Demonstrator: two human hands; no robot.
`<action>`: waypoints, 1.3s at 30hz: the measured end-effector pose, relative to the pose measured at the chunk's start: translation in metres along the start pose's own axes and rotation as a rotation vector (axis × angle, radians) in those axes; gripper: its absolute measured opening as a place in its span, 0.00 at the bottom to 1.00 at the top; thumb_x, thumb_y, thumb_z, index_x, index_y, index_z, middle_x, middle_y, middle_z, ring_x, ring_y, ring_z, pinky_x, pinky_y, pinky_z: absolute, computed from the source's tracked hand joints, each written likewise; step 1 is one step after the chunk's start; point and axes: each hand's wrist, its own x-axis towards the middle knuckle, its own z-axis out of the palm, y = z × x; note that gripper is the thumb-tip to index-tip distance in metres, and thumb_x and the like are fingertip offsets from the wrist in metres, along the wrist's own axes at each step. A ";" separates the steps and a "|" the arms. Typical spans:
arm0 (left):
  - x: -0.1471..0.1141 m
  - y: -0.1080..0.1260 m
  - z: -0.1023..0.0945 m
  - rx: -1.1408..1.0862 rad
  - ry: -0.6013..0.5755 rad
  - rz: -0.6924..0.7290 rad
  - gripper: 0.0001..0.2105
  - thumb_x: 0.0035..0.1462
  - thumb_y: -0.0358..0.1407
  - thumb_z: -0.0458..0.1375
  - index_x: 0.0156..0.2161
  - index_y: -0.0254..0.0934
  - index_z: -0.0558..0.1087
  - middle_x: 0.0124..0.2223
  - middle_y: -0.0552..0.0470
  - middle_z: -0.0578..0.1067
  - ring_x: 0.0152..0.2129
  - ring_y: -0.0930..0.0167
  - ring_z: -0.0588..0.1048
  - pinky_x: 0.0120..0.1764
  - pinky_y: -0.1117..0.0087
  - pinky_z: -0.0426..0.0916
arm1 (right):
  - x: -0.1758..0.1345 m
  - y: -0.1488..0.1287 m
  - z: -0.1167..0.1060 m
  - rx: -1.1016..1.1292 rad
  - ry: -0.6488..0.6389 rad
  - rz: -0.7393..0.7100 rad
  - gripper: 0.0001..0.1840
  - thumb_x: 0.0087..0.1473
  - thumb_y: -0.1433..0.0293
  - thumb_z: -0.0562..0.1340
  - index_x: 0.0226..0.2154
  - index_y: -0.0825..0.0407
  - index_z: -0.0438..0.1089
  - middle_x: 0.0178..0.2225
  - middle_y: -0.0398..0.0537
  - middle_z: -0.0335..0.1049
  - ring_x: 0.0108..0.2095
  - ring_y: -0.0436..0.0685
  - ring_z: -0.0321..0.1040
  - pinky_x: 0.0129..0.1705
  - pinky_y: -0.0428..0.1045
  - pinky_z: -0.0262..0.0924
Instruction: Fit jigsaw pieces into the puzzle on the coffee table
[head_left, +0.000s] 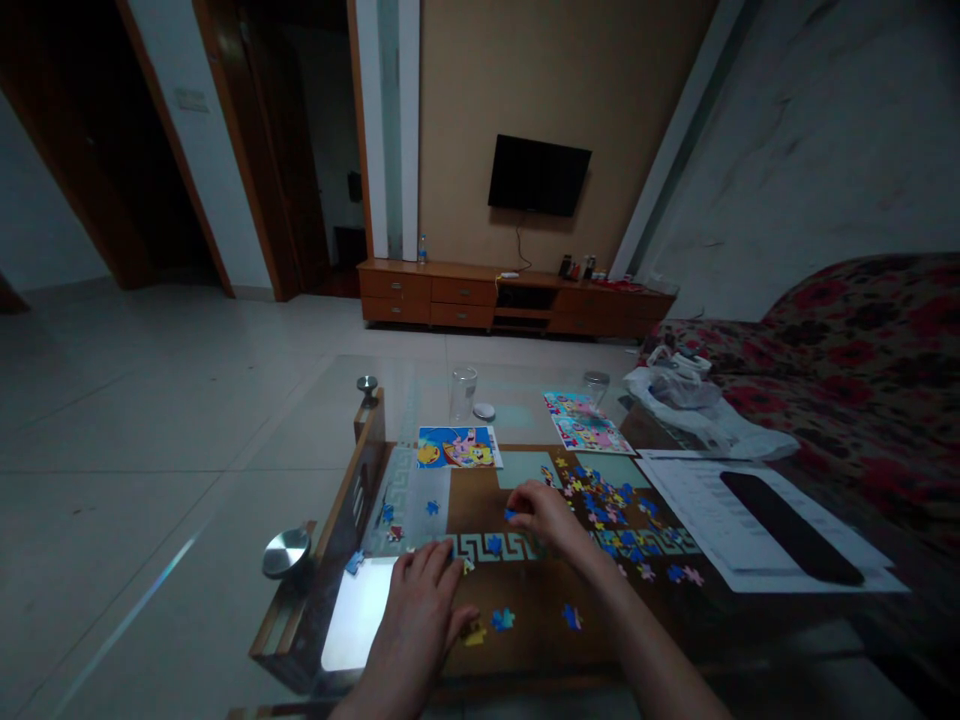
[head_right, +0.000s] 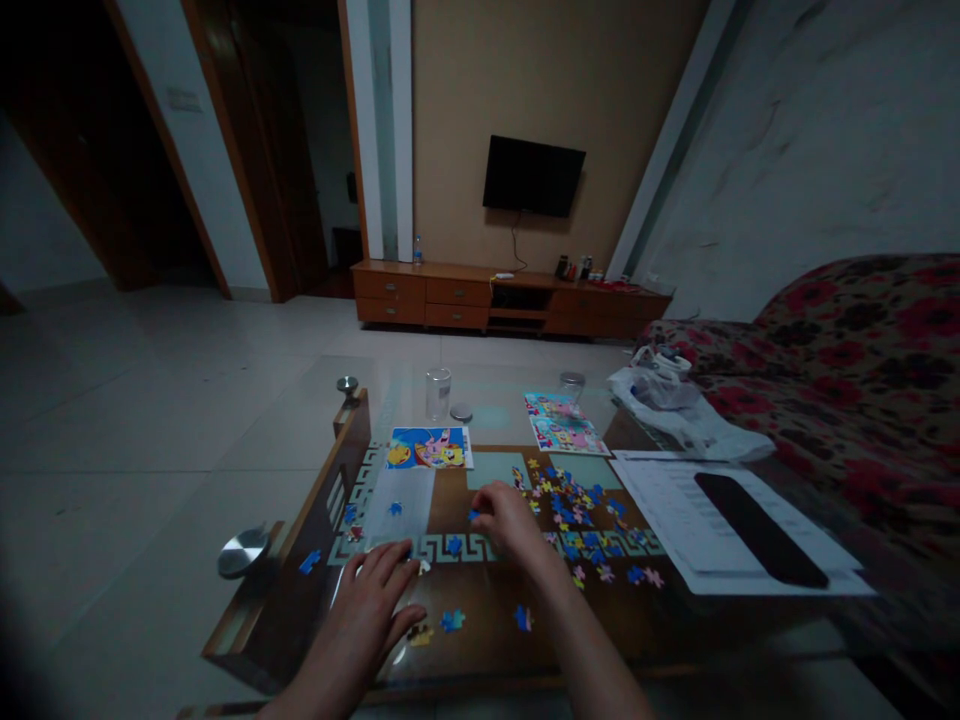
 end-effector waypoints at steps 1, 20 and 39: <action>0.000 0.000 -0.001 0.003 -0.011 -0.002 0.17 0.55 0.38 0.62 0.51 0.41 0.72 0.57 0.45 0.71 0.55 0.58 0.67 0.55 0.52 0.62 | 0.000 -0.001 0.000 -0.008 0.008 0.014 0.07 0.44 0.77 0.64 0.30 0.55 0.74 0.31 0.48 0.72 0.32 0.55 0.67 0.36 0.47 0.59; -0.001 0.001 -0.002 -0.036 -0.029 -0.023 0.17 0.56 0.39 0.61 0.51 0.43 0.72 0.59 0.48 0.70 0.55 0.60 0.66 0.56 0.52 0.60 | 0.003 0.025 0.002 0.085 0.030 0.061 0.15 0.42 0.79 0.63 0.36 0.55 0.76 0.36 0.51 0.75 0.37 0.57 0.70 0.42 0.49 0.61; -0.001 0.000 -0.002 0.014 -0.009 0.008 0.17 0.55 0.38 0.62 0.50 0.41 0.72 0.57 0.47 0.71 0.54 0.59 0.68 0.54 0.54 0.62 | -0.002 0.018 -0.002 0.107 0.061 0.054 0.15 0.44 0.80 0.59 0.34 0.53 0.76 0.36 0.50 0.76 0.39 0.57 0.71 0.45 0.51 0.61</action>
